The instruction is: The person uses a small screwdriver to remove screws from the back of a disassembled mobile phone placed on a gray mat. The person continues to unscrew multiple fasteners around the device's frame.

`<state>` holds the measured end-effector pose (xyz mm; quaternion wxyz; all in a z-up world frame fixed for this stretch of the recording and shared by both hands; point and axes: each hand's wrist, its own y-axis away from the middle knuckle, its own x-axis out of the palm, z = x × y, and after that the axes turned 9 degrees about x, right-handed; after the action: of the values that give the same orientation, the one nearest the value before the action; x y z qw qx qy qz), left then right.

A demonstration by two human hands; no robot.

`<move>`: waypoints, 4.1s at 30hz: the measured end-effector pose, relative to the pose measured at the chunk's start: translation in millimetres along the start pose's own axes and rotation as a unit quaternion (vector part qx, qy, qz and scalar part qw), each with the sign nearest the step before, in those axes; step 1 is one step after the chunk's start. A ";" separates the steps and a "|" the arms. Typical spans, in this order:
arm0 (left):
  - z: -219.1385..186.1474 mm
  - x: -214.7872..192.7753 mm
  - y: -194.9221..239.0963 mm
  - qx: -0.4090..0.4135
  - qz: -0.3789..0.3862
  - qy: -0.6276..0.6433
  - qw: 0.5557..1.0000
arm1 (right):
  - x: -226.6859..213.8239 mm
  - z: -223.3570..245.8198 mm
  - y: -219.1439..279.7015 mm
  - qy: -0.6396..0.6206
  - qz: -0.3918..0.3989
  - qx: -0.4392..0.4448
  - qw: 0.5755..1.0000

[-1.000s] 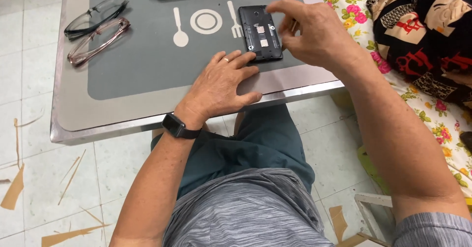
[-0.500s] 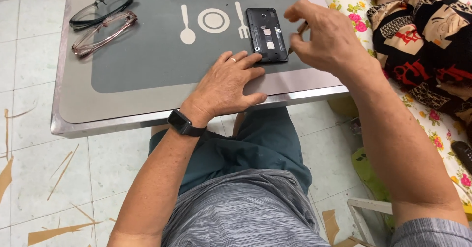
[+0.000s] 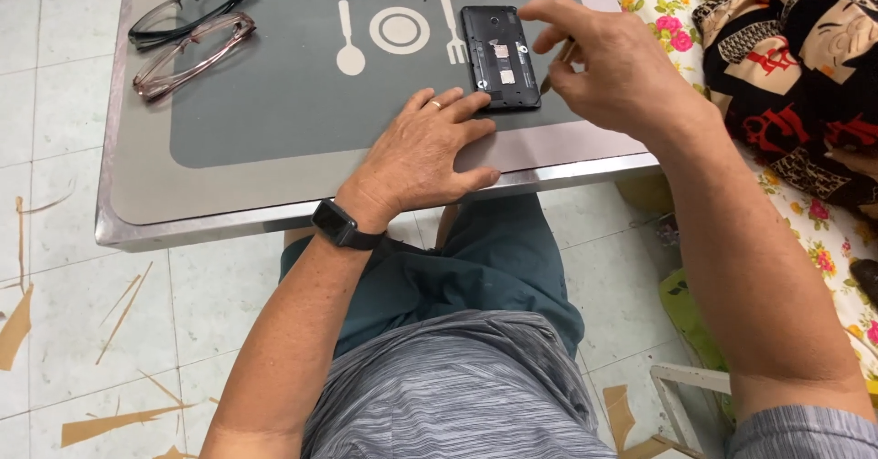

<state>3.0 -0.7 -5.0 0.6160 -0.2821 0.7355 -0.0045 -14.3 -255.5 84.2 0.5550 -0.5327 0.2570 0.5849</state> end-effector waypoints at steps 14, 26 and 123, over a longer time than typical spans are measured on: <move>-0.4 0.6 1.1 0.019 -0.026 -0.006 0.999 | -10.7 -2.0 0.6 0.092 0.006 0.035 0.995; 0.2 0.7 0.6 0.018 -0.002 -0.015 1.000 | 4.9 -12.5 0.7 0.114 -0.057 0.020 0.992; -21.5 -21.1 -6.6 -0.101 0.068 0.029 0.992 | -4.5 2.5 -6.6 0.025 0.040 0.200 0.979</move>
<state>-12.1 -4.6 21.6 0.5613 -0.2920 0.7673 0.1040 -9.9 -253.3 91.0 0.6200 -0.4143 0.4039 0.5300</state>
